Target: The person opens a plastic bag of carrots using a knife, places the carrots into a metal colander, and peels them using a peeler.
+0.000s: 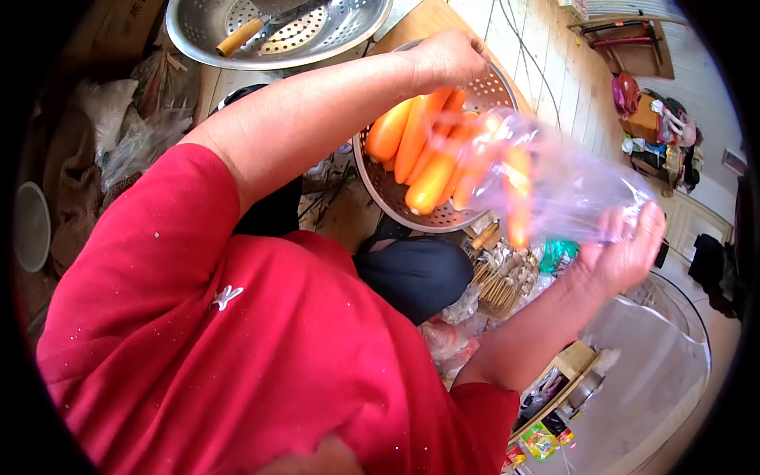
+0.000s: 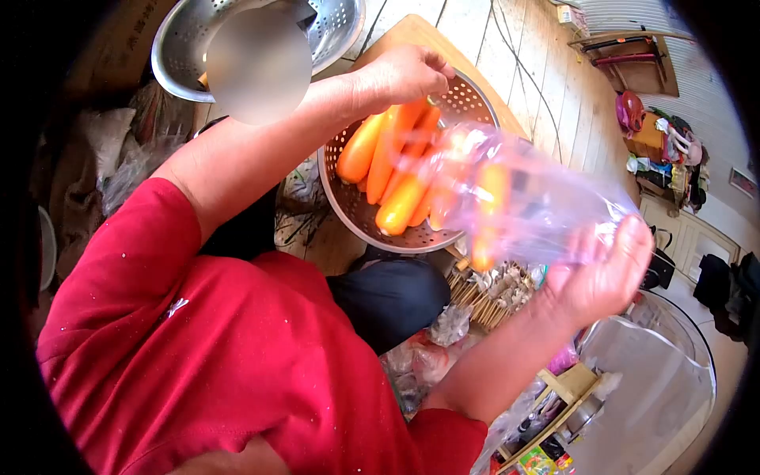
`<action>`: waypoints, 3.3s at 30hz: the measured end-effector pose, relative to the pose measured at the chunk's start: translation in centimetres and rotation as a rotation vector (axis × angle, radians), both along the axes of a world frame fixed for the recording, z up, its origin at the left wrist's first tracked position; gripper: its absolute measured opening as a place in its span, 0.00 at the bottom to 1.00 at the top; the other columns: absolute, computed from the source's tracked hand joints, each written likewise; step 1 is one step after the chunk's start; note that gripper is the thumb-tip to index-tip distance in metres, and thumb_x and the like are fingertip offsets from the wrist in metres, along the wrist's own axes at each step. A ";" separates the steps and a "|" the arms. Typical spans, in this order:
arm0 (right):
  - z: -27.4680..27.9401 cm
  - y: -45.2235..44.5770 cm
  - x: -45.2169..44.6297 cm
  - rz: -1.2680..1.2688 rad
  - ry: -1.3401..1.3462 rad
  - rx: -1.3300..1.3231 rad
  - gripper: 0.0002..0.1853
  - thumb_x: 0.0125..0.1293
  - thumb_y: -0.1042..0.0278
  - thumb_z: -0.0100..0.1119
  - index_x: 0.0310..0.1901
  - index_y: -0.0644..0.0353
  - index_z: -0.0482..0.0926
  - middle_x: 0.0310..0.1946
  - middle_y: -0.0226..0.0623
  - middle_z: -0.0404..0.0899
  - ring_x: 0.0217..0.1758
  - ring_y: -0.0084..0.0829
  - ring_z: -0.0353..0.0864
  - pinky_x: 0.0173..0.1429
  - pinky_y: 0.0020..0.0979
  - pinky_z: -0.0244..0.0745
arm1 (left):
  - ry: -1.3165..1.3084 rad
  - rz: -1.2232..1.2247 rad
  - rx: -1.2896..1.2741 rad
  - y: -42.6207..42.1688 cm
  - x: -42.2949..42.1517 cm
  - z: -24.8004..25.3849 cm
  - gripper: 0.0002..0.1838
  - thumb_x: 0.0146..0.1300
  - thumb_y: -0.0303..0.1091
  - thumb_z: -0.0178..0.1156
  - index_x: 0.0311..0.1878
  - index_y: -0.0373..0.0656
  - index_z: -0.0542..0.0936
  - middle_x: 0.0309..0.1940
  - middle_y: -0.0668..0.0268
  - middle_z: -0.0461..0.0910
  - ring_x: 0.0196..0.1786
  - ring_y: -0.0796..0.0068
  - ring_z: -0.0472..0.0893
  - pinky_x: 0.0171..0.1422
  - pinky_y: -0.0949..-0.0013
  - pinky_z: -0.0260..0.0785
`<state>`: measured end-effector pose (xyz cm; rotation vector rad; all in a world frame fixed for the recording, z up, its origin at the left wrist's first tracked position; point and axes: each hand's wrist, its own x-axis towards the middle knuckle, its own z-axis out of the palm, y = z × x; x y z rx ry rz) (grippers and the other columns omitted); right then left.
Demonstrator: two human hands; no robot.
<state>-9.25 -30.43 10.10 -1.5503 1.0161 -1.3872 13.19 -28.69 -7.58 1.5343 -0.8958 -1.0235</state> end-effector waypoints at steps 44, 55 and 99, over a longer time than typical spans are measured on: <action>-2.4 21.0 -2.0 0.462 0.321 0.043 0.16 0.69 0.73 0.54 0.56 0.67 0.72 0.35 0.34 0.77 0.33 0.23 0.77 0.33 0.22 0.73 | 0.570 0.018 -0.531 25.9 -0.9 7.6 0.16 0.50 0.20 0.66 0.45 0.42 0.83 0.37 0.69 0.83 0.40 0.79 0.80 0.47 0.72 0.75; -9.2 25.2 -4.6 0.833 0.492 0.586 0.16 0.63 0.73 0.61 0.51 0.66 0.76 0.32 0.29 0.77 0.32 0.19 0.78 0.33 0.19 0.72 | -0.181 1.342 0.162 60.5 23.7 6.4 0.39 0.55 0.45 0.69 0.68 0.45 0.64 0.63 0.52 0.65 0.62 0.59 0.69 0.59 0.48 0.70; -23.7 1.1 -14.1 0.061 0.846 0.722 0.10 0.60 0.73 0.54 0.41 0.66 0.80 0.25 0.38 0.81 0.23 0.23 0.80 0.24 0.25 0.74 | -0.837 -0.316 -0.306 13.1 -3.8 1.0 0.14 0.52 0.26 0.60 0.45 0.42 0.79 0.41 0.57 0.78 0.46 0.58 0.79 0.53 0.62 0.73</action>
